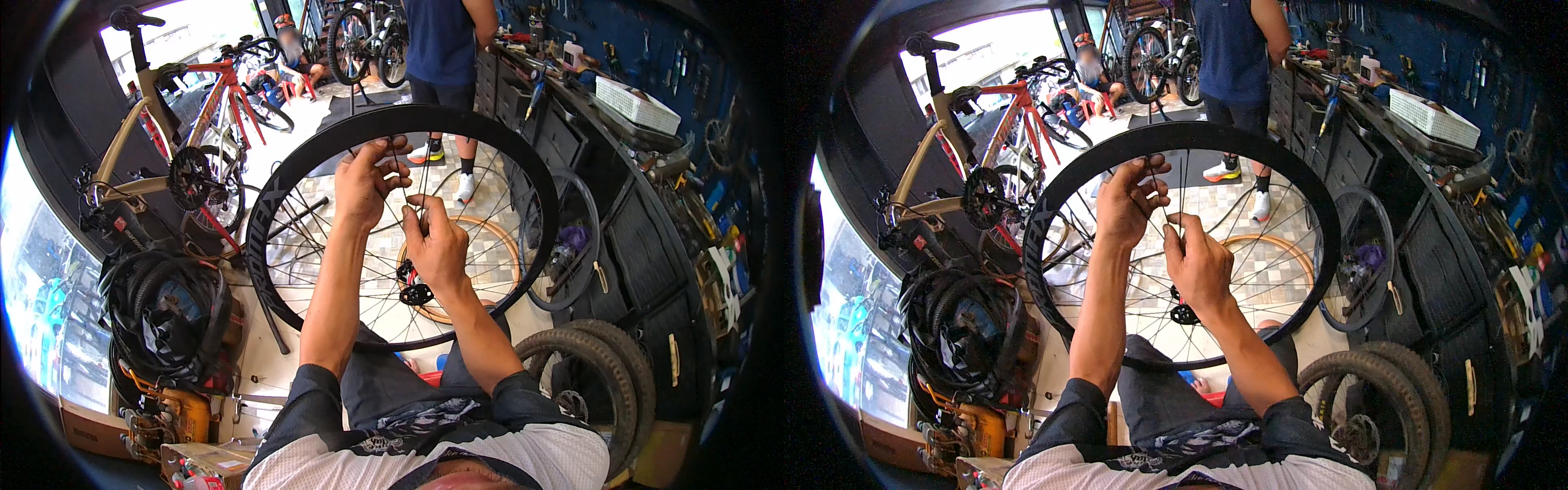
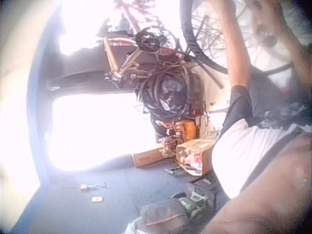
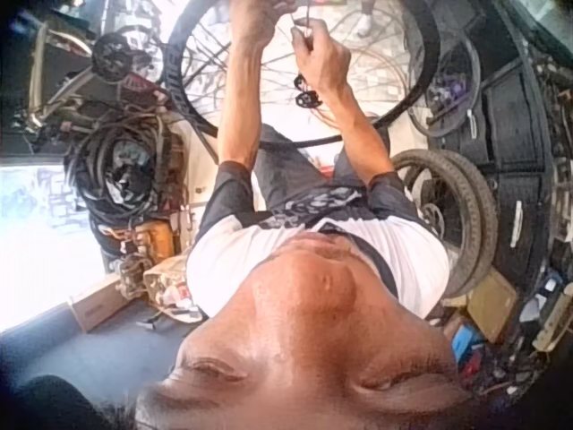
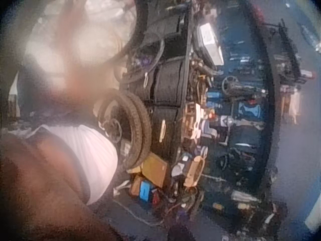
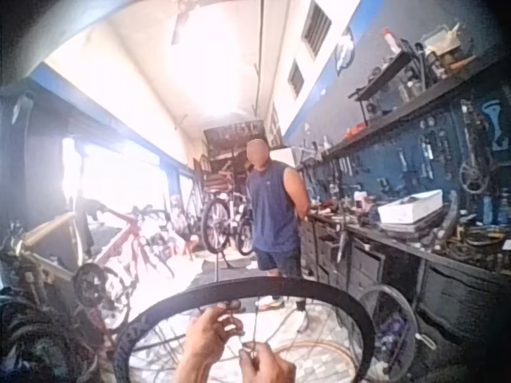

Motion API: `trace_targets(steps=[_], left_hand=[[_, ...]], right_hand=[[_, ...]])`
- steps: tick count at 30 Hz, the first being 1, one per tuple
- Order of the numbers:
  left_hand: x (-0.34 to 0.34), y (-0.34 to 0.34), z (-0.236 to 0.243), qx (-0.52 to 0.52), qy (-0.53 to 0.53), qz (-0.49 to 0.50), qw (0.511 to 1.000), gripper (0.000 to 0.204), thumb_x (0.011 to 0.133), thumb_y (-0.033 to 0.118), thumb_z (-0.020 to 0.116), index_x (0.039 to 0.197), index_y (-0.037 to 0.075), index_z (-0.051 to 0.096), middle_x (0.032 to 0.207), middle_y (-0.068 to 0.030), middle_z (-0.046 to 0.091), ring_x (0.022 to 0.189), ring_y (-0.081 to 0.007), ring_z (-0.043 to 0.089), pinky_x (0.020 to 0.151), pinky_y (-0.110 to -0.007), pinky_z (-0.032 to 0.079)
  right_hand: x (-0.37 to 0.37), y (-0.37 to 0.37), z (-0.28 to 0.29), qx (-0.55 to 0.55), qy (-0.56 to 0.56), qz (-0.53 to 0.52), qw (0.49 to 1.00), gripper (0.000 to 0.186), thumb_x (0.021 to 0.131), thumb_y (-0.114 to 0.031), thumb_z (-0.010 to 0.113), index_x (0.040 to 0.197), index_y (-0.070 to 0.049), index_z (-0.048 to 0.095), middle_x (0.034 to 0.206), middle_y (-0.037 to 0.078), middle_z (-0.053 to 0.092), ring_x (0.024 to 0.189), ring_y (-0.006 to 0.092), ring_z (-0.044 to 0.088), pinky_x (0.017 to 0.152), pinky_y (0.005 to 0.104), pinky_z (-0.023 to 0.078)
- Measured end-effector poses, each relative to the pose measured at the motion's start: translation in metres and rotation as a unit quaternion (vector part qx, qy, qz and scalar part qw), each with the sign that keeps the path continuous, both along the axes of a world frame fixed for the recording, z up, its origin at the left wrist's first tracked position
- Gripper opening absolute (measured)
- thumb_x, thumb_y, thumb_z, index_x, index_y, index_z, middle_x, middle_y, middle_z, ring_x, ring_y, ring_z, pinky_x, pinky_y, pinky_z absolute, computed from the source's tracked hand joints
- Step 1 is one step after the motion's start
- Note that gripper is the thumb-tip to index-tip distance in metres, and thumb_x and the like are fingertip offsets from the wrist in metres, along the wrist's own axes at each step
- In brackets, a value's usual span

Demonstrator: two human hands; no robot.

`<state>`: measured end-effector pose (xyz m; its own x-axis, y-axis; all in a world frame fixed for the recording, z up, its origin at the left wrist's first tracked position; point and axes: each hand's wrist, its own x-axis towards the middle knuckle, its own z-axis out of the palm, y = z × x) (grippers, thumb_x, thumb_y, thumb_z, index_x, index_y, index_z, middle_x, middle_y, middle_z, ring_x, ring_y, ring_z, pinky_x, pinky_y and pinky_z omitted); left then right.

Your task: The person laces a bicycle wheel by threading spokes through the rim and hub. They rotate the wheel and insert each spoke one at a time, then tighten the nipples by hand to secure the spokes in place.

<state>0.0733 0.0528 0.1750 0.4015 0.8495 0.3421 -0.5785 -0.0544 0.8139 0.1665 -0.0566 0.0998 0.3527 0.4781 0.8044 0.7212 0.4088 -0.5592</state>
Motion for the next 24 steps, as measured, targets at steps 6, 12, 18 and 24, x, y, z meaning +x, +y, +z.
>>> trace_targets(steps=[6, 12, 18, 24], left_hand=[[0.0052, -0.0032, -0.0012, 0.015, 0.036, 0.067, 0.997, 0.033, 0.101, 0.026, 0.071, 0.118, -0.002, 0.069, 0.107, -0.0169, 0.073, 0.075, -0.0227, 0.068, 0.062, -0.036, 0.060], [-0.0018, -0.0056, 0.0035, 0.002, -0.010, -0.017, 1.000, 0.031, 0.100, 0.026, 0.070, 0.115, 0.000, 0.067, 0.110, -0.0182, 0.074, 0.075, -0.0221, 0.068, 0.062, -0.036, 0.060], [0.0060, -0.0055, 0.0027, 0.024, 0.047, 0.076, 0.996, 0.029, 0.101, 0.023, 0.065, 0.117, -0.001, 0.066, 0.111, -0.0181, 0.073, 0.077, -0.0224, 0.068, 0.061, -0.036, 0.059], [-0.0025, -0.0035, 0.0044, -0.016, -0.007, -0.046, 0.999, 0.022, 0.097, 0.015, 0.070, 0.111, -0.001, 0.065, 0.105, -0.0154, 0.071, 0.078, -0.0222, 0.069, 0.066, -0.037, 0.060]], right_hand=[[-0.0020, -0.0008, -0.0010, 0.026, -0.004, -0.001, 1.000, 0.020, 0.099, -0.012, 0.075, 0.114, -0.003, 0.067, 0.058, 0.007, 0.061, 0.048, 0.0200, 0.061, 0.049, 0.0350, 0.045], [-0.0015, 0.0025, 0.0027, 0.048, -0.017, -0.008, 0.999, 0.019, 0.099, -0.011, 0.075, 0.112, -0.002, 0.066, 0.061, 0.008, 0.063, 0.049, 0.0199, 0.062, 0.049, 0.0349, 0.045], [-0.0021, 0.0026, 0.0047, 0.036, -0.013, -0.006, 0.999, 0.018, 0.099, -0.010, 0.075, 0.111, -0.001, 0.065, 0.062, 0.008, 0.064, 0.050, 0.0202, 0.063, 0.049, 0.0350, 0.045], [-0.0004, 0.0009, 0.0027, 0.037, -0.017, -0.014, 0.999, 0.018, 0.100, -0.011, 0.074, 0.112, -0.001, 0.065, 0.062, 0.008, 0.064, 0.049, 0.0201, 0.062, 0.049, 0.0354, 0.045]])
